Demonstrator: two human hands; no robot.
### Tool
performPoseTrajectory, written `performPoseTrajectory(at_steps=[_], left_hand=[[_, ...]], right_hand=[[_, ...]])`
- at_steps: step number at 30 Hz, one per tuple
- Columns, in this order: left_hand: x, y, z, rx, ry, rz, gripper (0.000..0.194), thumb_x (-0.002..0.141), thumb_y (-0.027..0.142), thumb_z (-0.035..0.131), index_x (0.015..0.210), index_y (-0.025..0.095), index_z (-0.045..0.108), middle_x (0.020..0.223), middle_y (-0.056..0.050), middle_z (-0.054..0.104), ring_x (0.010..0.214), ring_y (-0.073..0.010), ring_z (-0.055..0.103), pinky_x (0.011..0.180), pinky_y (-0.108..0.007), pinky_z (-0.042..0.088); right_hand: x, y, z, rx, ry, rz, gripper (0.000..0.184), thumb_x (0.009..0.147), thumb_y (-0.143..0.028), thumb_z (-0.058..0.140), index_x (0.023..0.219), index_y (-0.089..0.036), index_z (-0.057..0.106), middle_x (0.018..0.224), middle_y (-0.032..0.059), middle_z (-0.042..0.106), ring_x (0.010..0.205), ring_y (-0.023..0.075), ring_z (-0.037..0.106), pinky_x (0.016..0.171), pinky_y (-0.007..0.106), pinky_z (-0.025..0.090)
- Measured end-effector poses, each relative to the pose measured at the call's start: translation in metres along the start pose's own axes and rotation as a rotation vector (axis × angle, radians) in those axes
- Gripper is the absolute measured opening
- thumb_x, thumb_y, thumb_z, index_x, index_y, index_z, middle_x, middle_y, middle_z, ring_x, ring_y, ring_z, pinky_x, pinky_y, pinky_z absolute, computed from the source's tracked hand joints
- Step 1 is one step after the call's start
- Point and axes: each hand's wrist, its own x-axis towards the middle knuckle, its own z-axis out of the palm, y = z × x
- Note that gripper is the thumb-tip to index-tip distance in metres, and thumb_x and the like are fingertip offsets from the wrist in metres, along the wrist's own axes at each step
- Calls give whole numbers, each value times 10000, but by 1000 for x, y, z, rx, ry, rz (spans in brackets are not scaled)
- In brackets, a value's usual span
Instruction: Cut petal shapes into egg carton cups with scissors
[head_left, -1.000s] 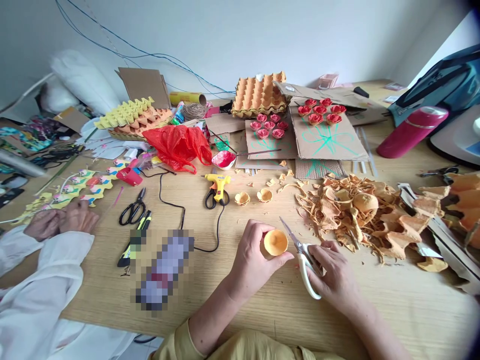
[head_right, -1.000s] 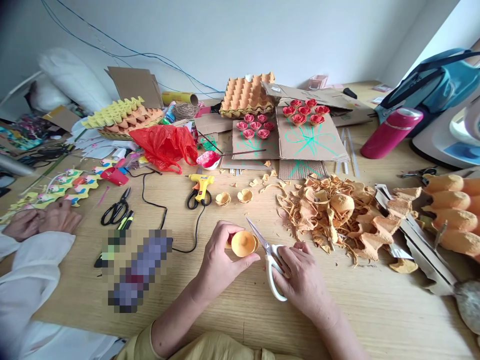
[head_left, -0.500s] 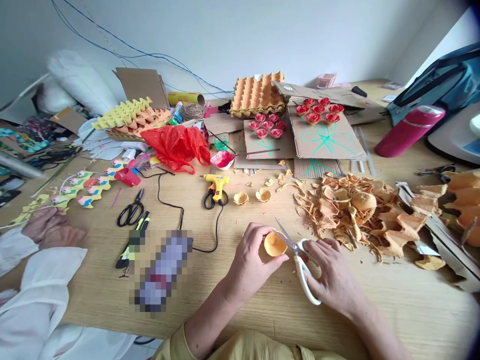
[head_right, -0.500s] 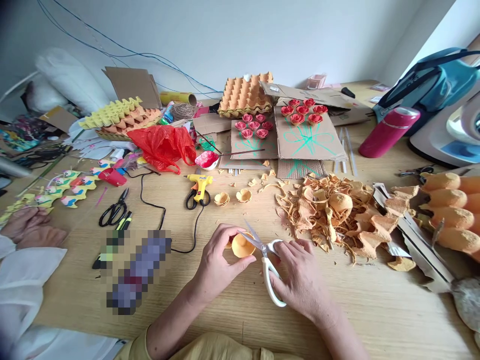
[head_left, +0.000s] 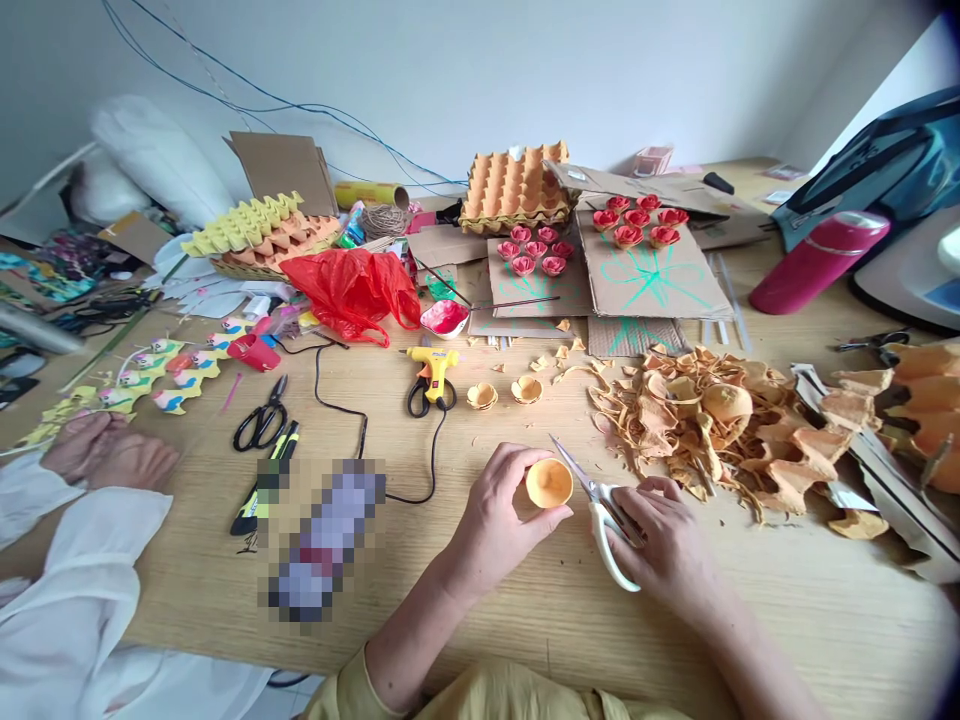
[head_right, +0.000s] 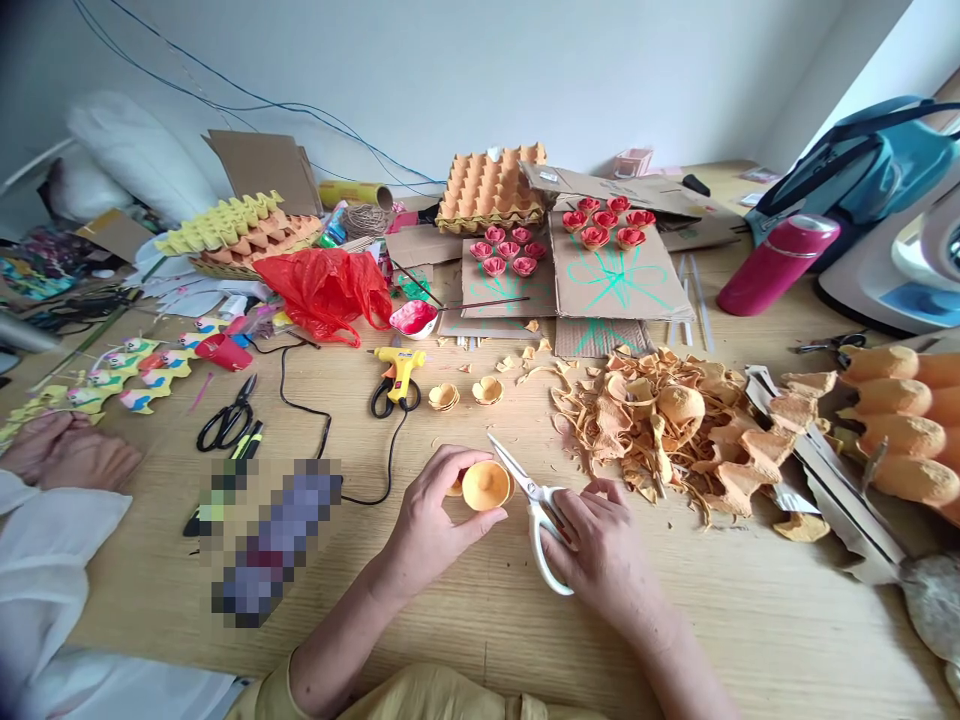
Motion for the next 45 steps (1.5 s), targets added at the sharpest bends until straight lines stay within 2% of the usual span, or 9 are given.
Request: performPoseTrajectory(at_steps=[4, 11, 16, 21, 25, 34, 39, 42, 45], left_hand=[[-1, -2, -2, -16, 7, -28, 521, 731, 137, 763, 1180, 248, 523, 1097, -40, 622, 984, -179, 611, 824, -290, 526], [1, -19, -20, 110, 98, -84, 431, 760, 159, 738, 1144, 245, 561, 1099, -48, 620, 1002, -196, 599, 841, -321, 513], [7, -39, -24, 182, 80, -174, 444, 752, 109, 705, 1155, 238, 573, 1102, -59, 608, 995, -206, 603, 823, -334, 531], [18, -52, -21, 257, -8, -169, 453, 793, 100, 641, 1216, 224, 536, 1165, -79, 595, 1096, -224, 597, 971, -398, 496], [28, -48, -16, 343, -73, -148, 433, 775, 120, 662, 1185, 221, 567, 1141, -82, 556, 1078, -231, 600, 986, -413, 482], [36, -39, -1, 476, -196, -208, 436, 750, 180, 729, 1161, 241, 595, 1108, -73, 618, 1072, -277, 582, 928, -469, 452], [30, -41, -17, 464, -192, -225, 501, 764, 236, 731, 1232, 239, 551, 1191, -80, 608, 1139, -297, 554, 969, -481, 427], [19, -39, -31, 453, -189, -236, 549, 745, 208, 743, 1253, 253, 541, 1222, -81, 599, 1170, -296, 536, 1000, -485, 411], [5, -38, -36, 422, -235, -241, 614, 710, 199, 783, 1266, 261, 530, 1233, -79, 589, 1186, -290, 527, 1000, -481, 419]], right_hand=[[-2, 6, 2, 5, 75, 54, 264, 933, -280, 562, 748, -234, 380, 583, -74, 415, 536, 130, 396, 732, 332, 367], [-3, 10, 4, 61, 74, 109, 245, 906, -253, 574, 733, -237, 403, 586, -61, 439, 573, 146, 405, 748, 346, 366], [-2, 8, 4, 64, 70, 121, 203, 888, -217, 566, 738, -233, 430, 588, -59, 466, 567, 145, 438, 746, 345, 371], [-2, 8, 3, 49, 87, 117, 196, 883, -217, 561, 726, -233, 445, 578, -56, 478, 573, 148, 451, 728, 334, 375], [-1, 7, 2, 39, 86, 114, 199, 884, -227, 557, 718, -237, 447, 568, -57, 475, 561, 148, 453, 722, 335, 381], [-1, 8, 1, 28, 75, 119, 226, 896, -265, 561, 711, -239, 434, 572, -55, 465, 568, 154, 452, 738, 342, 390], [0, 7, -1, 22, 78, 116, 234, 906, -289, 565, 708, -234, 453, 565, -57, 453, 553, 147, 434, 736, 346, 375], [0, 7, -2, 29, 83, 115, 228, 910, -286, 562, 707, -230, 475, 567, -53, 456, 560, 149, 434, 732, 345, 367], [0, 8, -1, 40, 84, 115, 231, 907, -289, 570, 702, -230, 481, 565, -49, 459, 564, 151, 436, 733, 345, 371]])
